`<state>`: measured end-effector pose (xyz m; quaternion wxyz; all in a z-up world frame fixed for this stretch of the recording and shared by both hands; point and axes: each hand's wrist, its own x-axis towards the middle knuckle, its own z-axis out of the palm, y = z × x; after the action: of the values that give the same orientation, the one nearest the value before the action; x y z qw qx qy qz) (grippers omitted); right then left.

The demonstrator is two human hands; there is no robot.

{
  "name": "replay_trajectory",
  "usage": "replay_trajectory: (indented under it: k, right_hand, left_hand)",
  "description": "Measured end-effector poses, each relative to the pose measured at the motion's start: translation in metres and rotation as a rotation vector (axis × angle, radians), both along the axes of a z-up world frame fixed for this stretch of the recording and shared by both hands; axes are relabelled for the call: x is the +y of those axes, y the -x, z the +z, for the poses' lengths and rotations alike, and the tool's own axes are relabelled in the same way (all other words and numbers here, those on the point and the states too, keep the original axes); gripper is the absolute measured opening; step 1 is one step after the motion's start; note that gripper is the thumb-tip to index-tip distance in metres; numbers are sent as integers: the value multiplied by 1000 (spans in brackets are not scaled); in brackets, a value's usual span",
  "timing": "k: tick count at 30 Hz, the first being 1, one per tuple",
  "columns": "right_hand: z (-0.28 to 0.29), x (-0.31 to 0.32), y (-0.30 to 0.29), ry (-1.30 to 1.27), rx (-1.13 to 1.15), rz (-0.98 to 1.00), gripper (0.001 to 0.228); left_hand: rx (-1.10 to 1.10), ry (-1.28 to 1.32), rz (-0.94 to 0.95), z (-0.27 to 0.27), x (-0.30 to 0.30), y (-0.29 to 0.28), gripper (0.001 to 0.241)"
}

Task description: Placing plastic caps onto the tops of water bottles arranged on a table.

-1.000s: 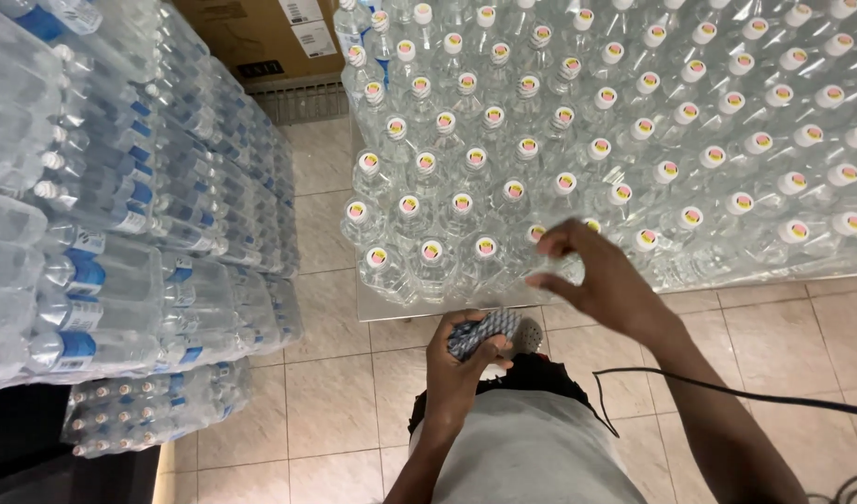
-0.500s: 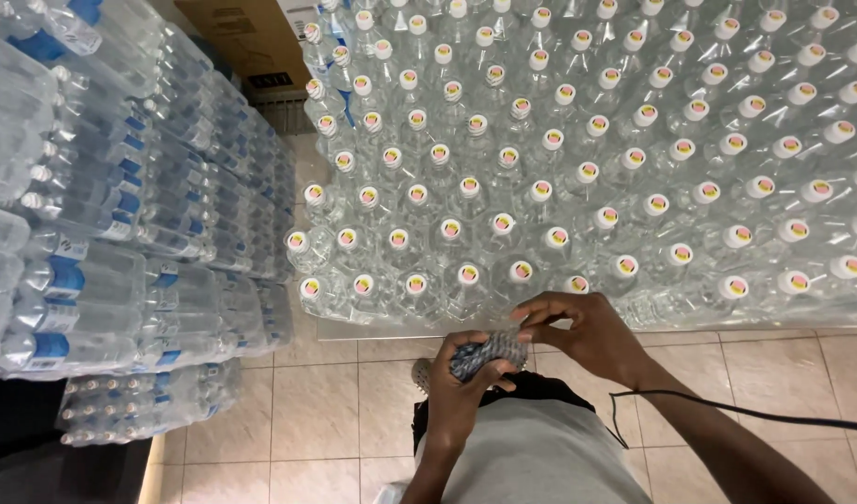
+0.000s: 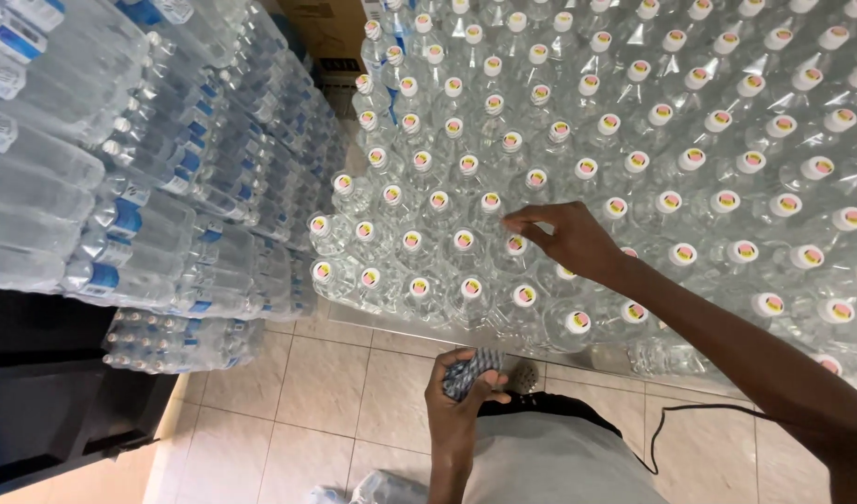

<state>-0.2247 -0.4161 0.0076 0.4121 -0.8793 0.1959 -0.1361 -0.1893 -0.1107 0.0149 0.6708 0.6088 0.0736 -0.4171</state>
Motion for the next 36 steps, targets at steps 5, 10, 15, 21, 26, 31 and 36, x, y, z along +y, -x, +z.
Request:
replay_trajectory:
  k: [5,10,15,21,26,31,36]
  right_hand:
    - [8,1,11,-10,92,56,24]
    - [-23,-5,15,187,248,109,38]
    - [-24,3,16,130,237,93,16]
    - [1,23,13,110,455,22,20]
    - [8,29,14,-4,472,-39,56]
    - [-1,23,7,127,414,49,50]
    - [16,26,6,190,454,135,68]
  left_hand:
    - [-29,15,15,-3,3,-14,39]
    - [-31,-4,-128,21,-20,-30,33]
    - [2,29,-271,23,-24,-40,36]
    - [-14,145,-327,11,-22,-51,30]
    - [12,159,-414,12,-20,-58,33]
    - [-9,195,-464,9,-23,-60,29]
    - [-11,182,-452,15,-34,-57,35]
